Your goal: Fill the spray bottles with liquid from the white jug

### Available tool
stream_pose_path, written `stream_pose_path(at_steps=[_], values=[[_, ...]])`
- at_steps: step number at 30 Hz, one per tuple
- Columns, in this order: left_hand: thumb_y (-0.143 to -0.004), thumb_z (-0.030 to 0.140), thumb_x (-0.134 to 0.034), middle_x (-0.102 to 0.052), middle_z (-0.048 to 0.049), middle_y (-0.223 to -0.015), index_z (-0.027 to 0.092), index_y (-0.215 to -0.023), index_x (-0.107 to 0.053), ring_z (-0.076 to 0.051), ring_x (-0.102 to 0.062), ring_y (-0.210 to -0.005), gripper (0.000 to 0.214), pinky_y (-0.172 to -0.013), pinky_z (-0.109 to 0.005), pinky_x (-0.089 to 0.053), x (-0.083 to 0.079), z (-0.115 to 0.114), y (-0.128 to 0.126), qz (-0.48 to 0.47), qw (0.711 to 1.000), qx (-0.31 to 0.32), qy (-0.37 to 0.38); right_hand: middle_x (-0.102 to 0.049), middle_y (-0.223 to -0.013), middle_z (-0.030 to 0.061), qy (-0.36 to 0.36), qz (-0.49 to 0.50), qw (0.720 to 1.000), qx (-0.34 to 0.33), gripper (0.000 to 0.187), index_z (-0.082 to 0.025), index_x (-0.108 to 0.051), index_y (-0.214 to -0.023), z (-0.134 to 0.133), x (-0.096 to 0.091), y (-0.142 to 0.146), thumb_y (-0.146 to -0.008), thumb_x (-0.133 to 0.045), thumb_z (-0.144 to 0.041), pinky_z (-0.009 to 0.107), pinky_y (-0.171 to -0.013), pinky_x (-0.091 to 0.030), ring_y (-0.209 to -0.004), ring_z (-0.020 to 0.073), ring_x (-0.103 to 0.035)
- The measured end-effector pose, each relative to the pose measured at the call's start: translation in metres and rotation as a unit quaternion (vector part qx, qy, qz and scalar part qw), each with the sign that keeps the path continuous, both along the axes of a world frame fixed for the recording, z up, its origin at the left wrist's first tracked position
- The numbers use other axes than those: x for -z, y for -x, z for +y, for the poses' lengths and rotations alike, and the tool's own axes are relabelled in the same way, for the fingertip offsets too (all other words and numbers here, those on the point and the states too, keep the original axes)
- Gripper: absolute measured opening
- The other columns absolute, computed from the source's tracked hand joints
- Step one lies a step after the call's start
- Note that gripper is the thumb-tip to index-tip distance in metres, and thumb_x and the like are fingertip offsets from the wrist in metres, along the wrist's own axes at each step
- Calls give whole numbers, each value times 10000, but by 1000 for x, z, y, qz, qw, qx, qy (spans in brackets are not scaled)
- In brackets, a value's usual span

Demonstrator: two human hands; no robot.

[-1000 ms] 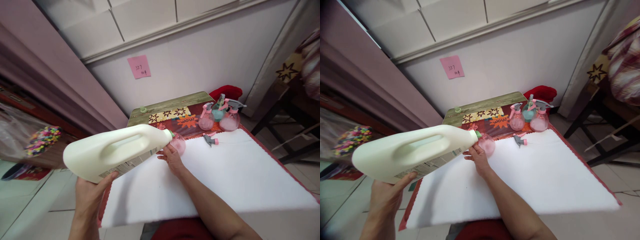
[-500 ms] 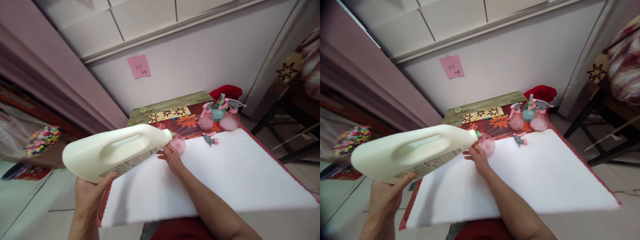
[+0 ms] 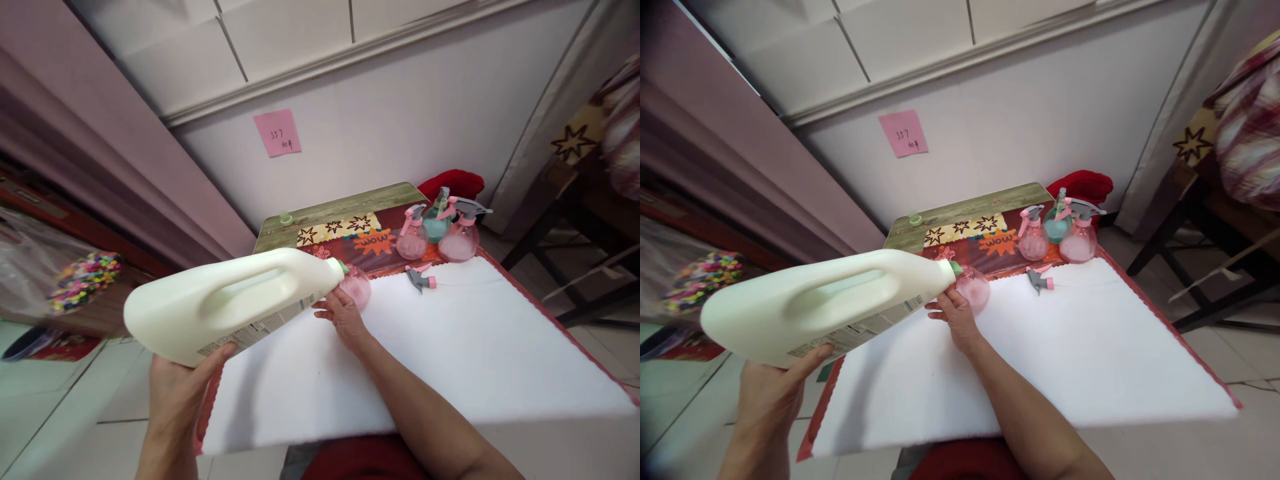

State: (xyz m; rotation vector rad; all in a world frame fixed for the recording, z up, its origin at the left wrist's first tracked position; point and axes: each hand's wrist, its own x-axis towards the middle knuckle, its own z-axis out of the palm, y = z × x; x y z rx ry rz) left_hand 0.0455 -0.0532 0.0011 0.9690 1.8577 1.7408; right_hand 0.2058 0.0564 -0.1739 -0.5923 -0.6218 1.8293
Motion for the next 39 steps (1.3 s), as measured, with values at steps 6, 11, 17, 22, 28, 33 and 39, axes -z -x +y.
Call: stream_pose_path(at_steps=[6, 11, 17, 22, 28, 33, 39], values=[[-456, 246, -958, -756, -109, -1091, 151, -1074, -725, -322, -679, -1093, 667, -990, -433, -550, -2, -2, -9, -6, 1000, 15, -13, -732, -1011, 35, 1, 3, 1000, 2, 435, -251, -736, -1084, 0, 0, 0, -758, -799, -531, 306, -716, -582, -839, 182, -720], [-436, 241, -963, -759, -106, -1072, 155, -1077, -726, -325, -676, -1088, 690, -948, -413, -571, -1, -2, -7, -3, 1000, 14, -9, -734, -1014, 39, 1, 6, 1000, 7, 440, -252, -738, -1066, -1, 0, 0, -740, -806, -539, 315, -715, -581, -828, 186, -719], [-471, 242, -953, -752, -98, -1115, 165, -1083, -721, -302, -668, -1102, 659, -963, -389, -561, -5, -4, -11, -7, 1000, 17, -5, -728, -1013, 36, -1, 1, 1000, 3, 435, -260, -741, -1070, 0, 0, 0, -746, -800, -544, 307, -712, -578, -834, 183, -717], [-431, 236, -961, -755, -99, -1092, 163, -1054, -731, -313, -677, -1076, 668, -942, -407, -574, -4, -3, -8, -5, 1000, 18, -6, -727, -1022, 35, 0, 3, 1000, 4, 433, -261, -741, -1069, -1, -2, 0, -751, -798, -548, 311, -719, -578, -840, 182, -720], [-378, 200, -964, -771, -79, -1006, 152, -1013, -738, -295, -689, -1002, 676, -881, -354, -597, -2, -1, -3, -10, 1000, 10, -13, -726, -1042, 34, -1, 4, 1000, 3, 432, -264, -741, -1080, -1, -1, 0, -756, -797, -544, 300, -714, -581, -835, 175, -721], [-398, 210, -961, -773, -53, -990, 169, -1003, -728, -287, -684, -1029, 649, -929, -331, -571, -9, -3, -14, -10, 1000, 11, -6, -731, -1044, 43, -3, 0, 1000, 4, 458, -255, -736, -1094, -1, -1, 1, -749, -795, -550, 304, -707, -581, -836, 183, -722], [-389, 211, -964, -772, -51, -989, 170, -1002, -720, -289, -682, -1028, 661, -939, -347, -568, -10, -2, -16, -23, 1000, 9, -3, -730, -1039, 37, -5, 0, 1000, 3, 432, -263, -738, -1077, -1, -1, 0, -755, -792, -546, 311, -718, -579, -840, 183, -719]])
